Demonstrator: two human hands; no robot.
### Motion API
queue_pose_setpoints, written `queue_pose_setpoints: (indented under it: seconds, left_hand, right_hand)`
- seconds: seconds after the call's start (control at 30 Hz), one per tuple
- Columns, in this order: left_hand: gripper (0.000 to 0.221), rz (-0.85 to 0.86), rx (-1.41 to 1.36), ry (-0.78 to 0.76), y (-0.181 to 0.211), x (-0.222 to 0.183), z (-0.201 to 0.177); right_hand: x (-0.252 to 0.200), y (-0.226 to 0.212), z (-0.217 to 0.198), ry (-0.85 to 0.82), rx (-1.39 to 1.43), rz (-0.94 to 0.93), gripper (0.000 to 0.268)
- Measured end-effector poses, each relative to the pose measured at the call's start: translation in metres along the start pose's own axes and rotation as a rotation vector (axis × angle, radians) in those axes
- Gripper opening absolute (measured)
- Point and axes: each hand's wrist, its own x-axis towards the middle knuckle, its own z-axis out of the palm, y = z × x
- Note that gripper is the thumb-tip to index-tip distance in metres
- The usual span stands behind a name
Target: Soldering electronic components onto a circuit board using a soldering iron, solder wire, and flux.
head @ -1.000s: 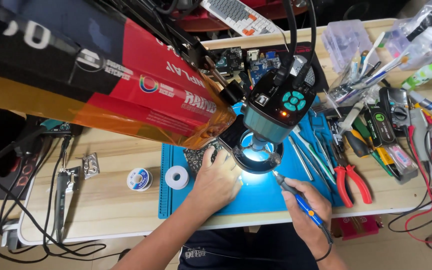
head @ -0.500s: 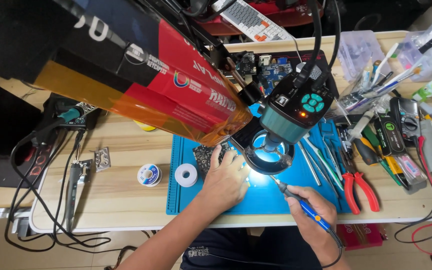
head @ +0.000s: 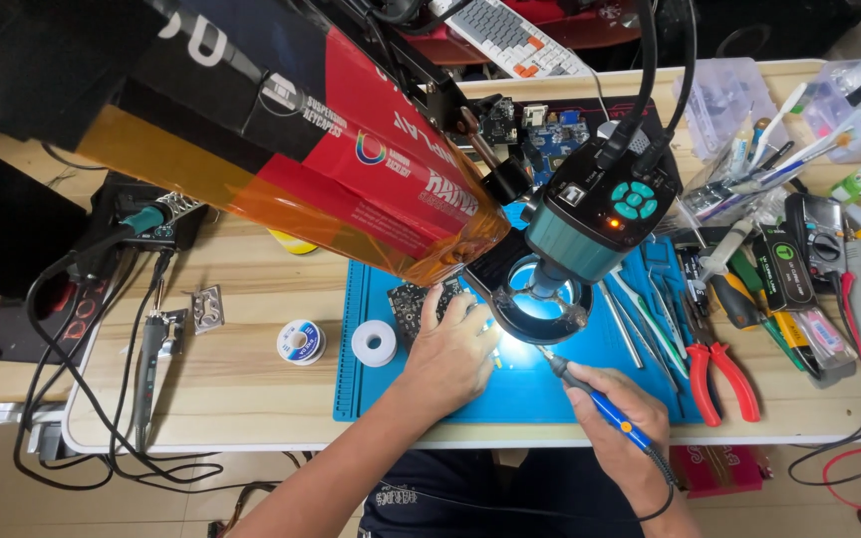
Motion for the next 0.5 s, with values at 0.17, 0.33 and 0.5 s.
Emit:
queue_pose_setpoints:
  seconds: [0.17,0.33,0.5]
  left_hand:
    - [0.008,-0.002,0.000,-0.025,0.0008,0.0007,0.0005]
    - [0.007,0.000,-0.010,-0.034,0.0012,0.0004,0.0009]
    - [0.007,-0.008,-0.006,-0.060,0.0015,0.0013,0.0011]
  right_hand:
    - [0.0004,-0.0027,-0.0002,-0.003,0.005,0.014,0.028]
    - [-0.0005,-0.0009,0.0002,-0.008,0.003,0.013,0.029]
    - [-0.0014,0.0012,0.0006,-0.015,-0.002,0.027,0.028]
